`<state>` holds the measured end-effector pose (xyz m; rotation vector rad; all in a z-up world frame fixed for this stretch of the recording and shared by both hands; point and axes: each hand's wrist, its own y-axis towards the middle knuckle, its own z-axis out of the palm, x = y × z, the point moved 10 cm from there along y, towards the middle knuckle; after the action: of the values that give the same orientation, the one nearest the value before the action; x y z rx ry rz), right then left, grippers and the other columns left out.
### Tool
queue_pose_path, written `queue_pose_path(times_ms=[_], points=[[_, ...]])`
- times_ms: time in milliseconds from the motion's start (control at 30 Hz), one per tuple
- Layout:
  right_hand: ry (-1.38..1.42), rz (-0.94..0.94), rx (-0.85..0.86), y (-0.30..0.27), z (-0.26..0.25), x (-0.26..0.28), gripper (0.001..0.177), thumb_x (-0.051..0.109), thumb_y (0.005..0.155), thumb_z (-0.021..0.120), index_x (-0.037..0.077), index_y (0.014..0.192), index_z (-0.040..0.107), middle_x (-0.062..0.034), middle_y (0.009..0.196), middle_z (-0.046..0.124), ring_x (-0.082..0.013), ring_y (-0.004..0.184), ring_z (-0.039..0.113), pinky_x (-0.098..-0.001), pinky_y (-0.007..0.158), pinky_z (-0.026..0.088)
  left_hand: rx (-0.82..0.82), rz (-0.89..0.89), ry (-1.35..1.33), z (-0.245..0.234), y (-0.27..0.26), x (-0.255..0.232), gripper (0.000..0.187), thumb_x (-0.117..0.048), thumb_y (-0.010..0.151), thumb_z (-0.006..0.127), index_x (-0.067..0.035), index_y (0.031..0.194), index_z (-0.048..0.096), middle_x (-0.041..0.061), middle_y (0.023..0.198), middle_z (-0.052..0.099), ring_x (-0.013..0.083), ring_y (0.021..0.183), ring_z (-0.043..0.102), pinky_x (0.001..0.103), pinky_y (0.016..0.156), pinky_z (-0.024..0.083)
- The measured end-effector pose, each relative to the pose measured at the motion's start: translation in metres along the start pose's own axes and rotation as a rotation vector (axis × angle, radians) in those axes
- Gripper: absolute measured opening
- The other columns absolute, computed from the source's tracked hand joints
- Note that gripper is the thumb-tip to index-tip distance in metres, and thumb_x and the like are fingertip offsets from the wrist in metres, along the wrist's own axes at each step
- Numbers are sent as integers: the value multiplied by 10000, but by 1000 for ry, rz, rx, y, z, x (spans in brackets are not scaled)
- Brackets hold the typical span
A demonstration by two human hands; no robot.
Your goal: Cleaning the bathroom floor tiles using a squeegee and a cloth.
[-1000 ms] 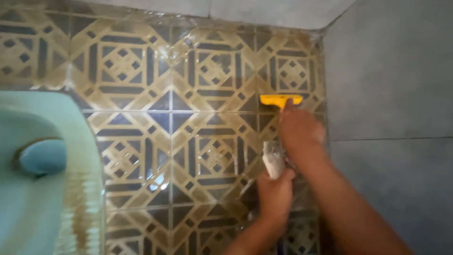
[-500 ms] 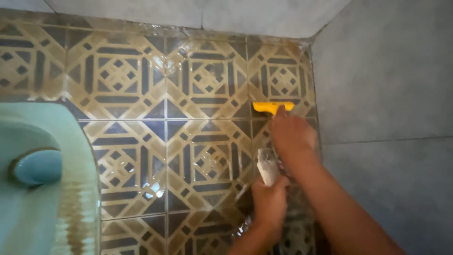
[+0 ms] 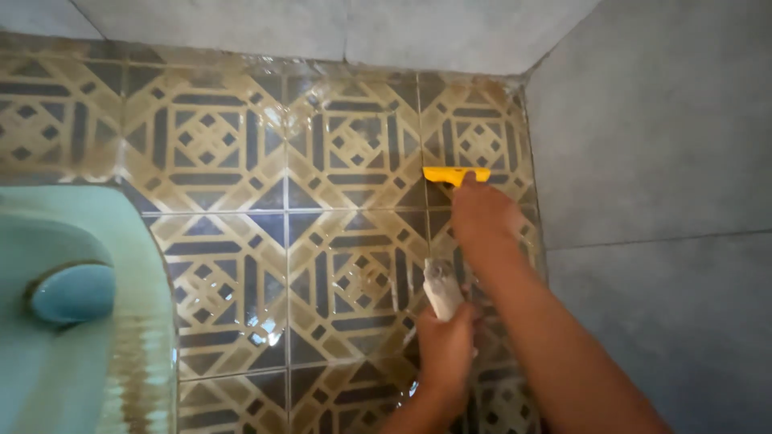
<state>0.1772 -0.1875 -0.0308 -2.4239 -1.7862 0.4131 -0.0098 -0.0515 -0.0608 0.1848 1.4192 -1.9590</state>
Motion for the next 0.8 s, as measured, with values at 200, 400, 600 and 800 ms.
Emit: queue_pose_path(times_ms=[200, 400, 600, 800], points=[[241, 89, -123, -64, -42, -23, 432, 471, 979, 605, 168, 1287, 617, -173, 946, 748, -394, 893, 718, -508, 758, 558, -42, 71, -286, -34, 14, -10, 263, -85, 812, 698, -80, 1074, 686, 5, 827, 708, 115, 679, 662, 284, 579, 508], [1301, 307, 243, -125, 34, -28, 319, 315, 938, 684, 79, 1128, 583, -62, 776, 684, -220, 606, 665, -380, 512, 519, -21, 90, -398, -46, 14, 8, 290, -54, 800, 708, -56, 1086, 658, 43, 809, 669, 141, 655, 628, 301, 566, 501], [1317, 236, 22, -146, 52, -20, 241, 254, 968, 677, 58, 1095, 617, -72, 765, 679, -163, 614, 638, -306, 522, 506, -12, 171, -387, -32, 1, 5, 219, -30, 843, 701, -32, 1051, 634, 52, 858, 691, 151, 695, 653, 287, 602, 523], [1478, 297, 4, -157, 21, -14, 208, 215, 985, 599, 43, 1100, 625, -54, 791, 694, -137, 652, 674, -297, 590, 541, 10, 322, -352, -16, -6, -1, 239, -14, 843, 696, -21, 1079, 662, 26, 964, 725, 115, 825, 687, 266, 696, 551]])
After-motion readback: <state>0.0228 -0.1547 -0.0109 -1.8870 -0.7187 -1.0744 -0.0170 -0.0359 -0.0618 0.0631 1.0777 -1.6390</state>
